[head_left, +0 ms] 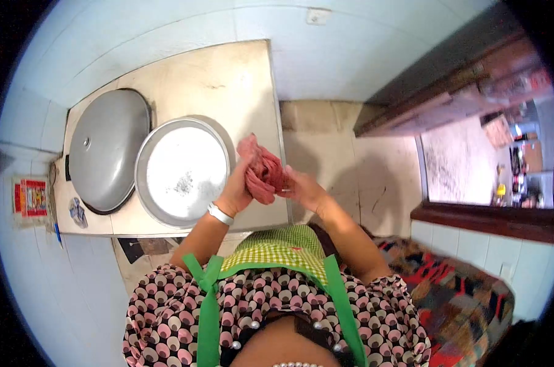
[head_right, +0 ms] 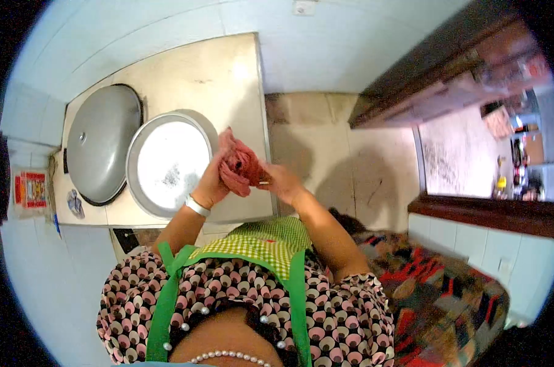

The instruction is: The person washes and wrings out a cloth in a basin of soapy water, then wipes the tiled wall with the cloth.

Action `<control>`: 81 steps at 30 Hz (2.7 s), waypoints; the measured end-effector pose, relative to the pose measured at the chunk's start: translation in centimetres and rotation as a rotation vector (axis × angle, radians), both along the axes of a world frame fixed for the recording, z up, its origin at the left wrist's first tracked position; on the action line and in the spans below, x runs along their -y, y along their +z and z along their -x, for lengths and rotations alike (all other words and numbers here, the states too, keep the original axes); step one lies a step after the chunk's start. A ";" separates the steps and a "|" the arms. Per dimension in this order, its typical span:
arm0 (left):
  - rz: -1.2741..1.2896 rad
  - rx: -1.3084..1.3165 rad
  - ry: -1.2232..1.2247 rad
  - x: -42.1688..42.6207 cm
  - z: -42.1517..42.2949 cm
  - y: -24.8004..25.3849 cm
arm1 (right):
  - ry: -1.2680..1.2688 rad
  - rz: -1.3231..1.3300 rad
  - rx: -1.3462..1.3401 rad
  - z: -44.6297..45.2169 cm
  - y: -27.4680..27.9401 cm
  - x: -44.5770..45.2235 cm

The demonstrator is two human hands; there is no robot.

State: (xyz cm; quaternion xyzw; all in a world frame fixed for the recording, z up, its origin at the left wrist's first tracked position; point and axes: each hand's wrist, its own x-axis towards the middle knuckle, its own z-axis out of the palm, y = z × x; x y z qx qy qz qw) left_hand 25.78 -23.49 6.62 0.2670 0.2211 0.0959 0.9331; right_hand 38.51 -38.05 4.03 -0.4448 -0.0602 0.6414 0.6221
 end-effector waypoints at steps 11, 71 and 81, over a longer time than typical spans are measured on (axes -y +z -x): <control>-0.464 -0.169 0.173 -2.4 2.3 -0.7 | 0.218 -0.141 0.035 -5.9 0.7 -9.9; -1.236 -1.332 1.257 -4.9 -11.7 -3.3 | 0.456 -1.278 0.576 -20.2 28.5 -49.5; -0.214 -1.389 1.901 6.8 -9.9 -8.1 | -0.913 -1.273 1.440 -26.0 38.9 -56.4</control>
